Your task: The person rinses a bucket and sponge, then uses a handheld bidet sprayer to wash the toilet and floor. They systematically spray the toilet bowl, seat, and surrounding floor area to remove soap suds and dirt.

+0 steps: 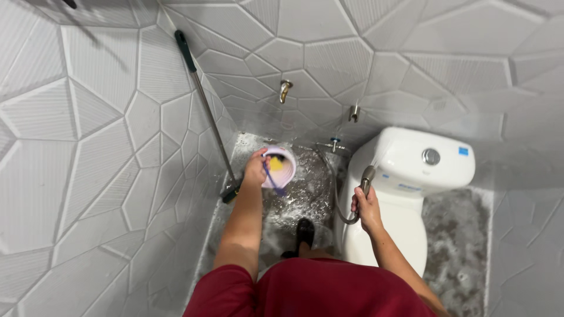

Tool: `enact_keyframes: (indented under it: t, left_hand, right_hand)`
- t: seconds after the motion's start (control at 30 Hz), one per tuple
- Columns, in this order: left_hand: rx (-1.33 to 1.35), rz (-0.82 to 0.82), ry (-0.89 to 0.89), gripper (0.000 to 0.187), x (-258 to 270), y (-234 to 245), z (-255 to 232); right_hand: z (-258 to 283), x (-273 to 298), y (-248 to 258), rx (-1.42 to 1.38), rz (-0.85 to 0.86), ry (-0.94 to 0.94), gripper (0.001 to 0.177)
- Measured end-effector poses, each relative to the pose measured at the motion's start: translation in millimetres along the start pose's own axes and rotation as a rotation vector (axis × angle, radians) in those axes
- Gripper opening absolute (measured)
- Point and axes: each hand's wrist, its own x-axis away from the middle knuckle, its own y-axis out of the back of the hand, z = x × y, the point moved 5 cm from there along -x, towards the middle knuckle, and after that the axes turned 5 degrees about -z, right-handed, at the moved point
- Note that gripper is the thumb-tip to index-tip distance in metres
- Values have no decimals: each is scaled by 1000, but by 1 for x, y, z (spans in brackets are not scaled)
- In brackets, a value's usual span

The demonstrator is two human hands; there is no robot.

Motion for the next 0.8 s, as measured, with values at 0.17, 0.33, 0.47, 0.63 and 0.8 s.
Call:
enact_keyframes:
  t: [0.17, 0.33, 0.47, 0.63, 0.8]
  left_hand:
    - [174, -44, -49, 36, -34, -69, -20]
    - [270, -11, -143, 29, -69, -121, -41]
    - [159, -62, -263, 28, -98, -149, -59]
    - [223, -138, -286, 24, -135, -171, -85]
    - [-287, -133, -493, 22, -160, -169, -101]
  right_hand:
    - [18, -27, -8, 56, 76, -10, 25]
    - [24, -44, -27, 118, 50, -10, 23]
    - [32, -50, -52, 173, 21, 40, 20]
    - [28, -43, -74, 149, -79, 7, 20]
    - [25, -36, -78, 91, -147, 20, 20]
